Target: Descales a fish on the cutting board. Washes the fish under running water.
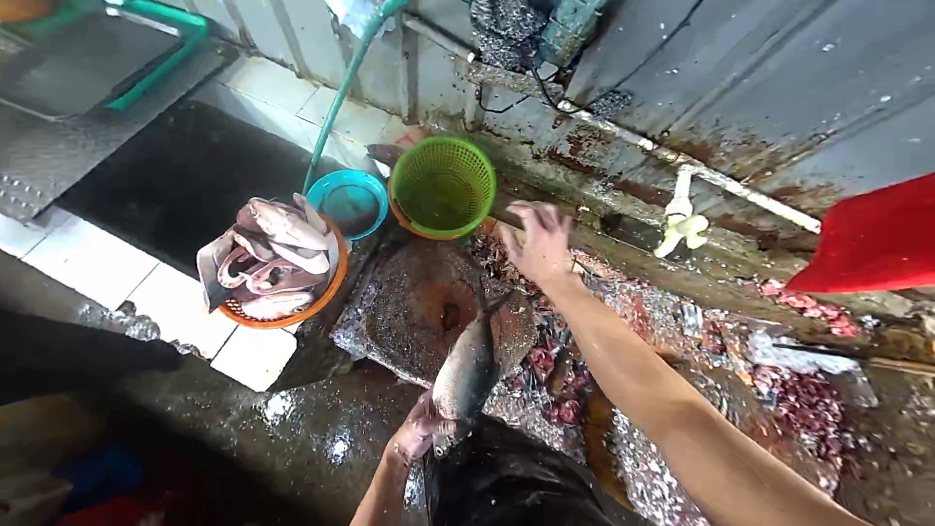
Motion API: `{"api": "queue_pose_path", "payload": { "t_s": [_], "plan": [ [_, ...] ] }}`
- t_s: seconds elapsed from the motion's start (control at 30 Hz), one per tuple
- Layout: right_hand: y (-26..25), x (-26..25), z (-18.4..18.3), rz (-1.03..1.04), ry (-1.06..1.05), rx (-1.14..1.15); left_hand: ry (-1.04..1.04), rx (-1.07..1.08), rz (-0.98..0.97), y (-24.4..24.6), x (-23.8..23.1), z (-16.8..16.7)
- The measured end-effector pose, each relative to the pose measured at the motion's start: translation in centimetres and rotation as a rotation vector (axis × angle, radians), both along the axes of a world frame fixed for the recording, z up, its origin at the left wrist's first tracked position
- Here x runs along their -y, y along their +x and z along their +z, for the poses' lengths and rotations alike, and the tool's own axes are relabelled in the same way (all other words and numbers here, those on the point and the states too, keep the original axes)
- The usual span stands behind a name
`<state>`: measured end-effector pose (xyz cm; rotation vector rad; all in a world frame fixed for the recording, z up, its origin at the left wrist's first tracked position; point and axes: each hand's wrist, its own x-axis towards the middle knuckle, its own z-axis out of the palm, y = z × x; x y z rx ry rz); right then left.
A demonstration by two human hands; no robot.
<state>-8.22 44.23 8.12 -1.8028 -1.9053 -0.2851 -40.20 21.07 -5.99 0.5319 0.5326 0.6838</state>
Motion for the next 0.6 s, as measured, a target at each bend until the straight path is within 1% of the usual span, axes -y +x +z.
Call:
{"api": "queue_pose_path", "payload": {
  "t_s": [0.03,0.1,0.17,0.2,0.23,0.27,0.3,0.37,0.4,0.47,0.53,0.57,0.6],
  "plan": [
    [1.8,1.7,0.9,-0.107,0.044,0.007,-0.001,-0.003,-0.002,0.3,-0.3,0.4],
    [6.5,4.7,2.6,-0.375,0.102,0.019,-0.011,-0.093,-0.009,1.4,-1.5,1.7],
    [11.5,6.7,2.9,-0.624,0.175,0.024,-0.023,-0.214,-0.046,3.1,-3.2,3.0],
    [13.6,7.3,2.9,-0.704,0.167,0.018,-0.022,-0.259,-0.062,4.5,-4.2,3.3],
    [15.3,7.9,3.0,-0.740,0.082,-0.015,-0.030,-0.272,-0.076,6.0,-5.1,3.1],
    [16.5,8.3,3.1,-0.718,0.003,-0.066,-0.048,-0.272,-0.076,7.7,-6.2,3.1],
    [17.8,8.5,2.9,-0.661,-0.028,-0.092,-0.067,-0.253,-0.066,9.8,-7.2,3.2],
    [20.5,8.4,2.0,-0.599,0.035,-0.107,-0.080,-0.215,-0.034,14.5,-9.3,3.7],
    [21.9,8.3,1.8,-0.613,0.073,-0.158,-0.079,-0.191,-0.022,17.1,-10.3,3.8],
    [24.4,8.3,1.3,-0.676,0.148,-0.368,-0.053,-0.155,-0.019,22.8,-12.2,3.5],
    [25.2,8.9,-0.5,-0.598,0.229,-0.708,-0.045,-0.138,-0.017,28.4,-13.8,2.9],
    [24.7,9.5,-1.9,-0.560,0.212,-0.868,-0.064,-0.118,-0.025,31.1,-14.5,2.5],
    [23.7,10.6,-3.0,-0.537,0.080,-1.019,-0.089,-0.086,-0.047,33.5,-15.2,2.1]
  ]
}}
